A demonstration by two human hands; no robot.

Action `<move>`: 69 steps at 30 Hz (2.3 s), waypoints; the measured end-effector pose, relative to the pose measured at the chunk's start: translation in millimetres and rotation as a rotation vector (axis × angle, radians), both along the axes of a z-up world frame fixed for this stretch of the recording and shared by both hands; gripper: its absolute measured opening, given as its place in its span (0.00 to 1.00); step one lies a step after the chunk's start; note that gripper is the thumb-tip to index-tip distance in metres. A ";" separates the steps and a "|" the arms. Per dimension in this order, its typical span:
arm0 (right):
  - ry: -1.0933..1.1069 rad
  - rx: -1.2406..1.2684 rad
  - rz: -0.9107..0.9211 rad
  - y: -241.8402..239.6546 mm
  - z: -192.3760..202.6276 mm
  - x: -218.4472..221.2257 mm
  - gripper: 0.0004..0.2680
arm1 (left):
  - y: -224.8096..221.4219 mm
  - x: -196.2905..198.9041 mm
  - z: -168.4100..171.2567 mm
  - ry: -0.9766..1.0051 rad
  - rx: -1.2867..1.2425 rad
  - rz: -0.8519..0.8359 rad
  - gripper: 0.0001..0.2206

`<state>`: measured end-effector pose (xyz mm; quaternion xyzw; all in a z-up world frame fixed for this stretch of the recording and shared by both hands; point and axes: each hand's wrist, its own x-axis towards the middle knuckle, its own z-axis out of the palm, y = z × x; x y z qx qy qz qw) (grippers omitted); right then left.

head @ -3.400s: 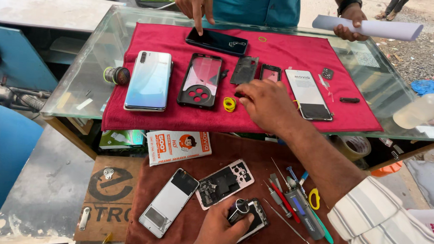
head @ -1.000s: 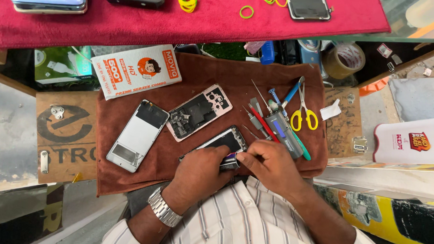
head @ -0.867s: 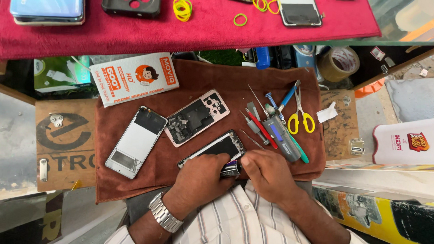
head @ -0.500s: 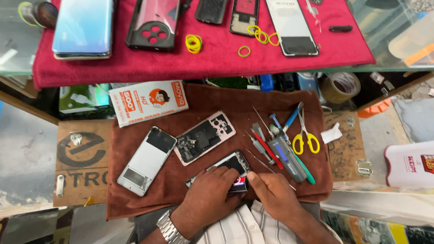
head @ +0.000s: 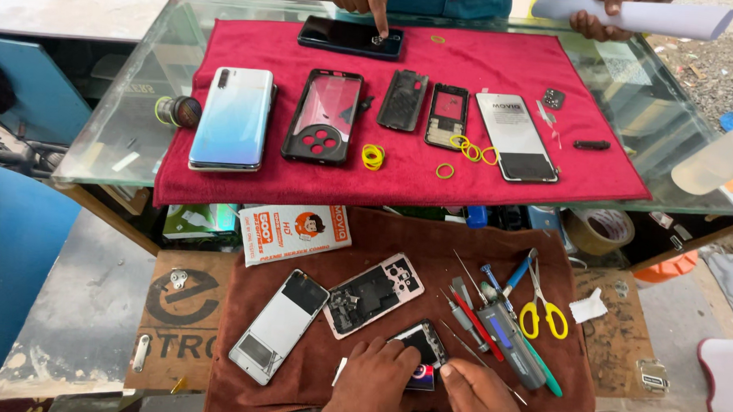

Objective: The person applies adhesive to the frame of a disassembled smartphone using a tube. They then use a red tool to spread the adhesive evenly along the edges. The person handles a new screen assembly and a toothbrush, placing them on the workbench. Finally, they align the new screen with the phone body and press it into place to complete the assembly.

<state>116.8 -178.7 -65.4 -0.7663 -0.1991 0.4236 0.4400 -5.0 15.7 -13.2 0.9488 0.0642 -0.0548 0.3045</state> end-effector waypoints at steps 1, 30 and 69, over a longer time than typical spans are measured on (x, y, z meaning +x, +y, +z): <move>-0.015 0.026 -0.027 -0.6 -4.1 5.8 0.16 | -0.3 0.7 -2.7 -0.030 0.015 0.009 0.22; -1.156 0.024 -0.143 22.5 32.9 63.3 0.06 | 2.1 2.8 2.2 -0.540 0.071 0.340 0.17; 0.016 0.471 -0.316 -61.5 -150.8 45.7 0.09 | 165.1 144.3 168.6 -0.662 -1.777 0.424 0.41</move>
